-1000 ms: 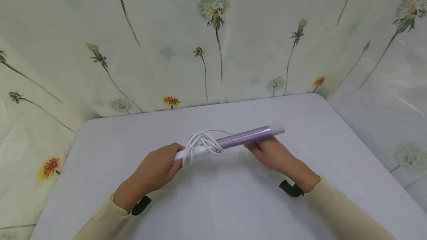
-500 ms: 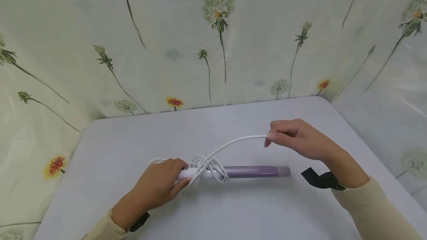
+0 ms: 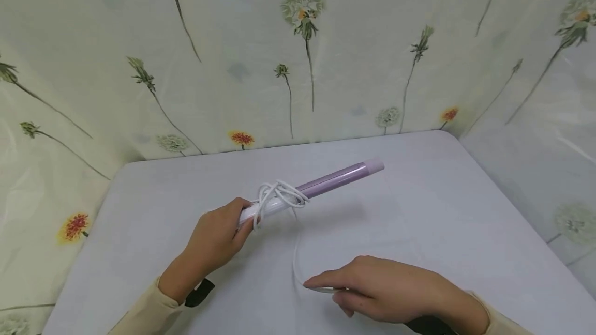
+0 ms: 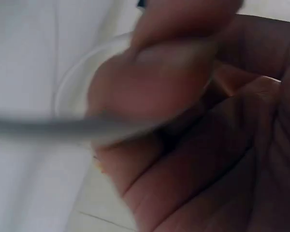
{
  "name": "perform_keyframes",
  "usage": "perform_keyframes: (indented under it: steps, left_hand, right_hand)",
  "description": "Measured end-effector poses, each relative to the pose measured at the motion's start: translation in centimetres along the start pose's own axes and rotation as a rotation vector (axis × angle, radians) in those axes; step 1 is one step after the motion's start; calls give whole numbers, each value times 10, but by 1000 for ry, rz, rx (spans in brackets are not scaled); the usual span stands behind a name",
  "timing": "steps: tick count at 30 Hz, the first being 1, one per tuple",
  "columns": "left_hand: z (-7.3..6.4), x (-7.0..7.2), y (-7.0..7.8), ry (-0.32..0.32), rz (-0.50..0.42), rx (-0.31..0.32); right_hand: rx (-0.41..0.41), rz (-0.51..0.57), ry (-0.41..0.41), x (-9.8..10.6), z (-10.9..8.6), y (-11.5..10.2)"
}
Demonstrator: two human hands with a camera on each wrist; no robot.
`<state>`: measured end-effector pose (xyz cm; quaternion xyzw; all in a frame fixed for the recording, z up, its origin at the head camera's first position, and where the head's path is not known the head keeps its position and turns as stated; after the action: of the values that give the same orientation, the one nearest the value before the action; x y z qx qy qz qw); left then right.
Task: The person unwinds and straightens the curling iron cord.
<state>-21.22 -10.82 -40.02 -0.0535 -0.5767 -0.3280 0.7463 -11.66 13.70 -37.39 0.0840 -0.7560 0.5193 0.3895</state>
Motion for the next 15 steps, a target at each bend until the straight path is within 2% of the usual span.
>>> perform_keyframes:
  steps: [3, 6, 9, 11, 15]
  left_hand:
    - [0, 3, -2, -13, -59, 43]
    - [-2, 7, -3, -22, -81, 65]
    - [-5, 11, -3, -29, -77, 61]
    - [-8, 13, -3, -33, -65, 55]
    - [-13, 17, -1, -36, -43, 25]
  right_hand:
    - [-164, -93, 37, 1, 3, 24]
    - [-282, -138, 121, 14, 1, 51]
    - [-359, -189, 208, 28, -6, 78]
    - [-435, -276, 248, 36, -13, 99]
    - [-661, -408, 331, 58, -33, 142]
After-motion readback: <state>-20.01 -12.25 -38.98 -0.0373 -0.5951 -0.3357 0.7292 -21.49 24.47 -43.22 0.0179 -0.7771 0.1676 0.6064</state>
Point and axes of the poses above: each hand's wrist, its own z-axis towards the middle knuckle, its own x-axis out of the back of the hand, y = z × x, the point moved 7 cm from there along z, towards the middle knuckle, and after that the axes turned 1 degree about -x, right-handed, at the moved point
